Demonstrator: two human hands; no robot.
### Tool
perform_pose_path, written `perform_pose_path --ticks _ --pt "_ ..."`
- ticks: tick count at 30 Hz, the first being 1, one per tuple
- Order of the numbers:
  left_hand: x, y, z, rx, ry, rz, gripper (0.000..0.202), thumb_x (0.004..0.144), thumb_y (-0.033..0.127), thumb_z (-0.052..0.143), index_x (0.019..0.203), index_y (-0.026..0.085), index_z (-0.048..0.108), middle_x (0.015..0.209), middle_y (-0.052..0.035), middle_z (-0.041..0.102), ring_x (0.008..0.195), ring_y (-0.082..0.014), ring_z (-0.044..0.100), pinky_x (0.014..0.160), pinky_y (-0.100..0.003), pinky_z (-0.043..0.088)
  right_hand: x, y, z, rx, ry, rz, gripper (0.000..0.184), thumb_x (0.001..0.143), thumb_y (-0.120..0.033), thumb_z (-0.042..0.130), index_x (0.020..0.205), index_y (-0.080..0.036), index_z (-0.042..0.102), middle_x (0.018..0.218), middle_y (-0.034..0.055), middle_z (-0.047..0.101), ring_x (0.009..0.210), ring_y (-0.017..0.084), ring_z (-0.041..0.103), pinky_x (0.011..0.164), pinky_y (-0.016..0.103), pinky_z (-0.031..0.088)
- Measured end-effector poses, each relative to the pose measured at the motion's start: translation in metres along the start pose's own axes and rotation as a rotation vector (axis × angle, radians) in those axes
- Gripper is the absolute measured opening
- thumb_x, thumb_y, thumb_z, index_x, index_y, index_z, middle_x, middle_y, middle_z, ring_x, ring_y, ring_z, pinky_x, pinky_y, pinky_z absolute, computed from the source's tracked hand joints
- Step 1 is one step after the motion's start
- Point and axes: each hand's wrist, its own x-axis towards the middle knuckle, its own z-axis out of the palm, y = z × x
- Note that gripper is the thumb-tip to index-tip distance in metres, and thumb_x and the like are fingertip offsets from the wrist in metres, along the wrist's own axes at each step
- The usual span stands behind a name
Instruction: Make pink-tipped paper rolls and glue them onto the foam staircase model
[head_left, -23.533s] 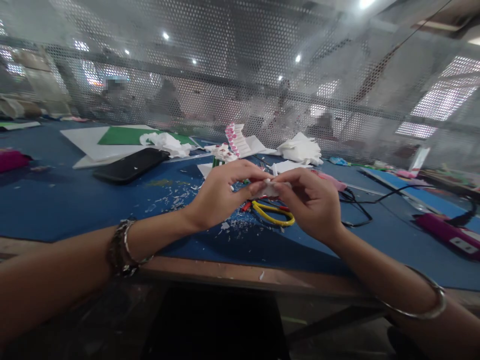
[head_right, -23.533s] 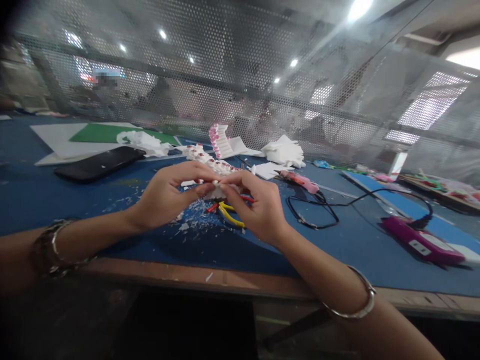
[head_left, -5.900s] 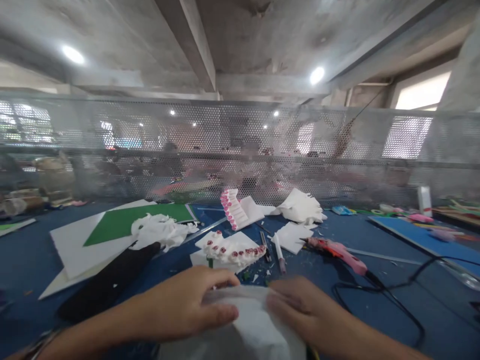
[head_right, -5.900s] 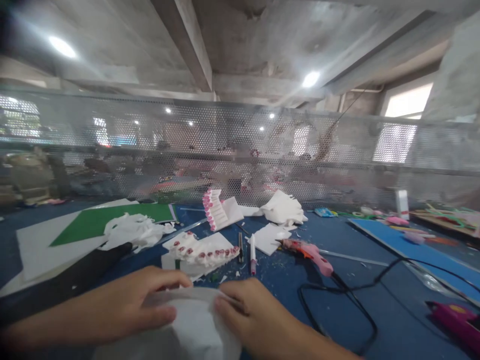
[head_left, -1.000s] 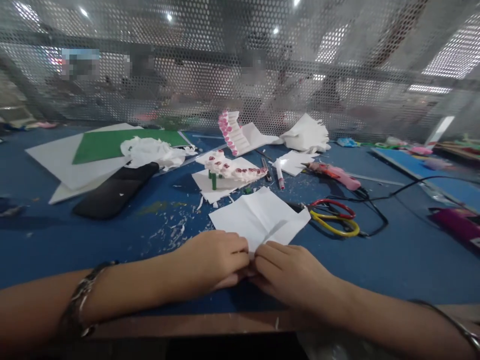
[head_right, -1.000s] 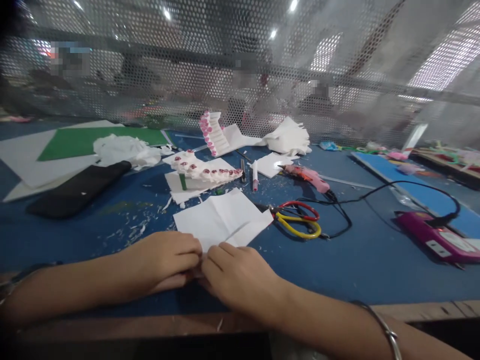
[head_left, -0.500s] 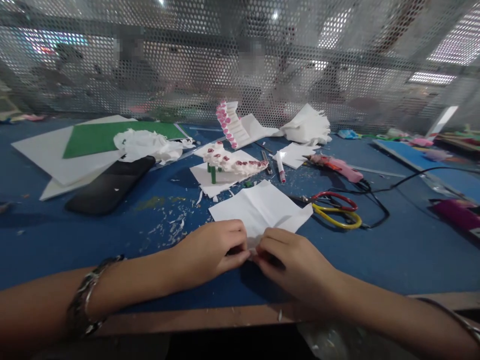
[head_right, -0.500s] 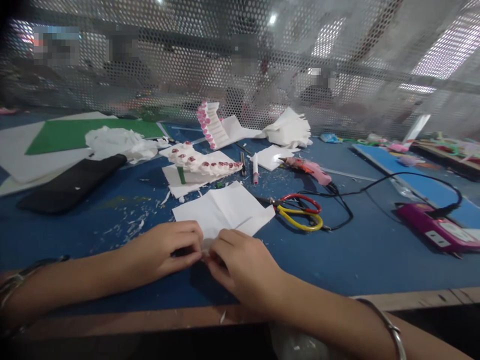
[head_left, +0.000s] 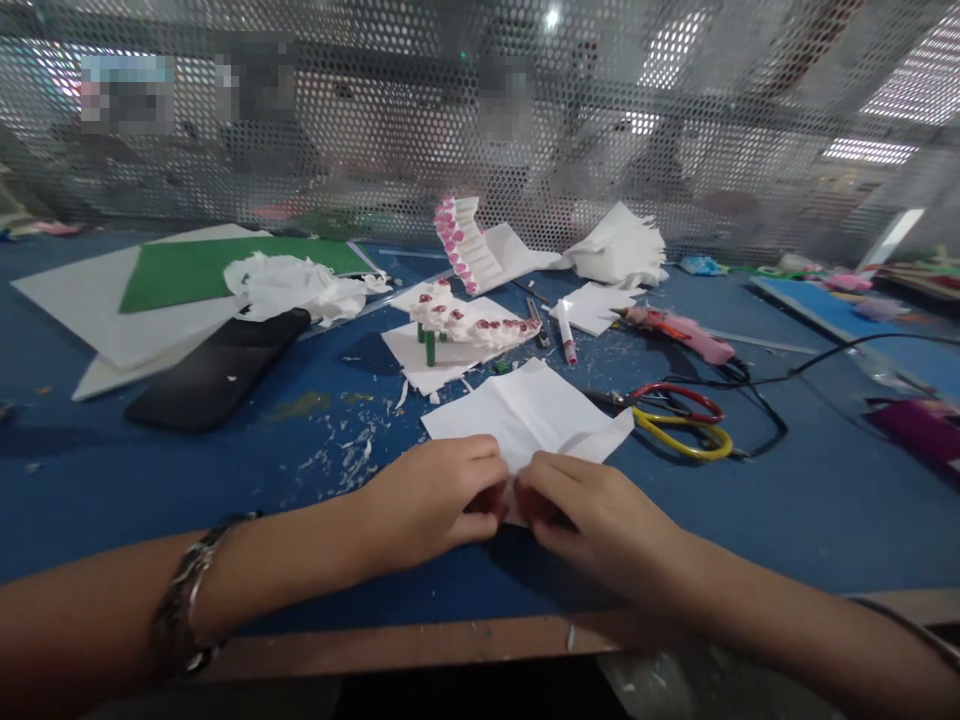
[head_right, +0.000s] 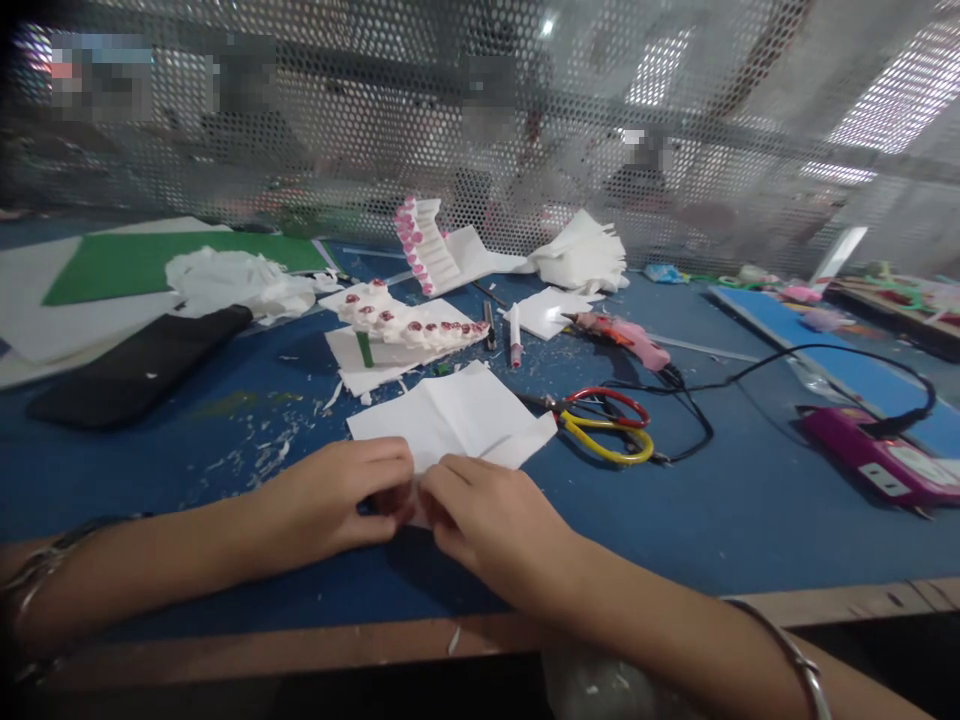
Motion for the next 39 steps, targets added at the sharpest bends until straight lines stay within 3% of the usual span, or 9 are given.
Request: perform_pose_path --ticks 6,9,13,18,23,27,31,35,39 --pt "-0.001 -0.008 -0.004 -0.058 -0.052 0.108 0.014 0.073 0.009 0.045 0.079 0.017 0.054 0.078 0.0004 0.053 0.065 -0.0093 0.051 0.059 -0.018 0.038 -0.005 0.001 -0.002 -0.040 0.019 -0.068 0.007 0.076 -0.021 0.052 0.078 -0.015 0.056 0.071 0.0020 0.059 0.062 0.012 0.054 0.052 0.022 0.039" --pt "-0.002 -0.011 -0.003 0.010 -0.049 0.162 0.010 0.071 0.016 0.051 0.080 0.016 0.056 0.082 -0.0011 0.055 0.071 -0.0115 0.053 0.061 -0.020 0.039 -0.005 -0.001 -0.003 -0.071 0.029 -0.080 0.006 0.077 -0.017 0.052 0.074 -0.015 0.056 0.068 0.0011 0.060 0.059 0.011 0.054 0.049 0.021 0.038" --pt "0.000 -0.011 -0.005 0.103 -0.005 0.197 0.012 0.069 0.024 0.057 0.078 0.017 0.056 0.081 -0.0010 0.057 0.071 -0.0133 0.053 0.060 -0.021 0.038 -0.003 -0.005 -0.002 -0.340 0.123 -0.218 0.017 0.077 -0.010 0.043 0.067 -0.015 0.056 0.060 0.0021 0.056 0.055 0.014 0.051 0.044 0.024 0.032" --pt "0.003 -0.014 -0.004 0.098 0.019 0.203 0.007 0.071 0.020 0.057 0.076 0.016 0.056 0.077 0.0002 0.058 0.067 -0.0113 0.053 0.057 -0.020 0.038 0.001 -0.003 0.000 -0.427 0.147 -0.255 0.021 0.077 -0.007 0.040 0.065 -0.015 0.055 0.057 0.0017 0.053 0.052 0.013 0.047 0.044 0.025 0.028" --pt "0.000 -0.010 -0.006 0.377 0.234 0.345 0.014 0.080 0.015 0.045 0.070 0.015 0.055 0.066 -0.0003 0.059 0.059 -0.0114 0.053 0.052 -0.021 0.038 0.003 0.006 -0.008 -0.437 0.222 -0.203 0.020 0.079 -0.011 0.038 0.065 -0.016 0.052 0.060 0.0008 0.053 0.055 0.012 0.046 0.050 0.025 0.032" --pt "-0.010 0.013 -0.011 0.845 0.502 0.652 0.022 0.081 0.010 0.038 0.068 0.012 0.055 0.057 -0.0019 0.059 0.046 -0.0129 0.049 0.043 -0.026 0.035 0.003 0.005 -0.020 -0.574 0.338 -0.460 0.011 0.079 -0.015 0.044 0.077 -0.014 0.055 0.074 0.0019 0.059 0.067 0.014 0.048 0.062 0.027 0.035" --pt "-0.019 0.032 -0.009 0.964 0.522 0.558 0.022 0.081 0.009 0.039 0.067 0.013 0.056 0.057 -0.0007 0.059 0.044 -0.0117 0.049 0.042 -0.026 0.035 0.003 -0.004 -0.032 -0.545 0.373 -0.562 0.018 0.082 -0.013 0.038 0.077 -0.011 0.056 0.074 0.0038 0.057 0.060 0.012 0.043 0.055 0.027 0.033" --pt "-0.019 0.032 -0.006 0.886 0.564 0.575 0.025 0.085 0.014 0.033 0.078 0.014 0.057 0.075 -0.0020 0.064 0.063 -0.0138 0.056 0.055 -0.028 0.040 0.000 -0.006 -0.039 -0.469 0.322 -0.695 0.028 0.083 -0.013 0.033 0.062 -0.015 0.051 0.055 0.0010 0.046 0.049 0.012 0.034 0.044 0.027 0.020" --pt "-0.014 0.024 0.004 0.808 0.430 0.544 0.026 0.084 0.009 0.032 0.077 0.014 0.057 0.076 -0.0026 0.064 0.064 -0.0153 0.055 0.056 -0.029 0.040 -0.010 0.003 -0.035 -0.468 0.168 -0.656 0.026 0.083 -0.015 0.036 0.059 -0.018 0.046 0.053 -0.0018 0.042 0.049 0.011 0.033 0.044 0.027 0.018"
